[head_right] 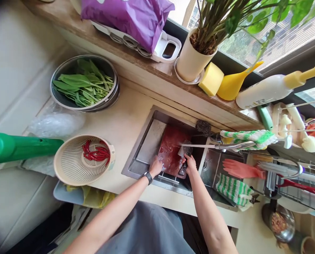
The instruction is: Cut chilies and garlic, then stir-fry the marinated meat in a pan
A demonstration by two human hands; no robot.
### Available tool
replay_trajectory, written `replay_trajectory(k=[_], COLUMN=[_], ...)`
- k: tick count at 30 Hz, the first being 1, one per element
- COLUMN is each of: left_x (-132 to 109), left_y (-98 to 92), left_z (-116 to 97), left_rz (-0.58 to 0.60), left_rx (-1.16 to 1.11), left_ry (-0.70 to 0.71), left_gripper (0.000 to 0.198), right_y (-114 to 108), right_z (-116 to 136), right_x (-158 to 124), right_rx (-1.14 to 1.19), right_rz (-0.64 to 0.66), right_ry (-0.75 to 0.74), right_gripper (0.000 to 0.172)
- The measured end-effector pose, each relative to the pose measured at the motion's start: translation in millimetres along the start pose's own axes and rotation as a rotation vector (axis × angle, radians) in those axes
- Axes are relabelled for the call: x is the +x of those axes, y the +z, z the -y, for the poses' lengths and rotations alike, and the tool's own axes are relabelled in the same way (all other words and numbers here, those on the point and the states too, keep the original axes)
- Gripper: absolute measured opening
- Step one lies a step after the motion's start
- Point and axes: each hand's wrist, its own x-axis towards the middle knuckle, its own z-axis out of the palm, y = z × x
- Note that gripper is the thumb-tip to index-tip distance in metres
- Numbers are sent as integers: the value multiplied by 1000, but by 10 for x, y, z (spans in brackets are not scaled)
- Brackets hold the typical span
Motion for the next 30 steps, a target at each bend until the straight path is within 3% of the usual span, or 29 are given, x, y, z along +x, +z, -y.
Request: replay_trajectory(k=[6, 8, 10, 13, 16, 18, 20, 22, 24, 26, 28, 29, 30], left_x=[522, 632, 636, 479, 351, 421, 651, 996, 1341, 1540, 1487, 1362, 1187], left_y=[265, 308, 321, 327, 380, 426, 442, 400, 301, 179, 91, 77, 87], left_z=[-317, -396, -423, -369, -308, -343, -465, -651, -844, -979, -1000, -959, -886], left_rz=[-33, -27, 22, 306, 619, 679, 631, 501, 305, 49, -103, -91, -6], left_rx=[187, 265, 396, 552, 531, 511, 584, 732, 854, 926, 959, 972, 988], left_ry=[48, 159, 360, 663, 772, 797, 820, 812, 747, 619, 543, 557, 609], left_gripper=[59, 64, 69, 69, 65, 60, 55, 56, 58, 62, 65, 65, 65], right_y=[-88, -171, -282, -455, -589, -653, -709, -766, -830, -896, -954, -976, -995], right_z=[-169, -233, -288, -357, -420, -458, -493, -525, -556, -586, -617, -631, -642], right_x=[-49, -169, -329, -589, -800, -893, -953, -990, -1018, -1042, -1063, -1071, -1075], right_rx=[114, 101, 5, -221, -348, -359, -326, -278, -230, -183, -143, -124, -107], right_rz=[24, 20, 16, 41, 81, 111, 138, 152, 162, 173, 183, 185, 186], right_ry=[79, 85, 63, -3, -28, -15, 0, 11, 25, 37, 40, 39, 37], right_gripper=[32, 27, 24, 18, 15, 14, 15, 16, 17, 18, 20, 21, 22])
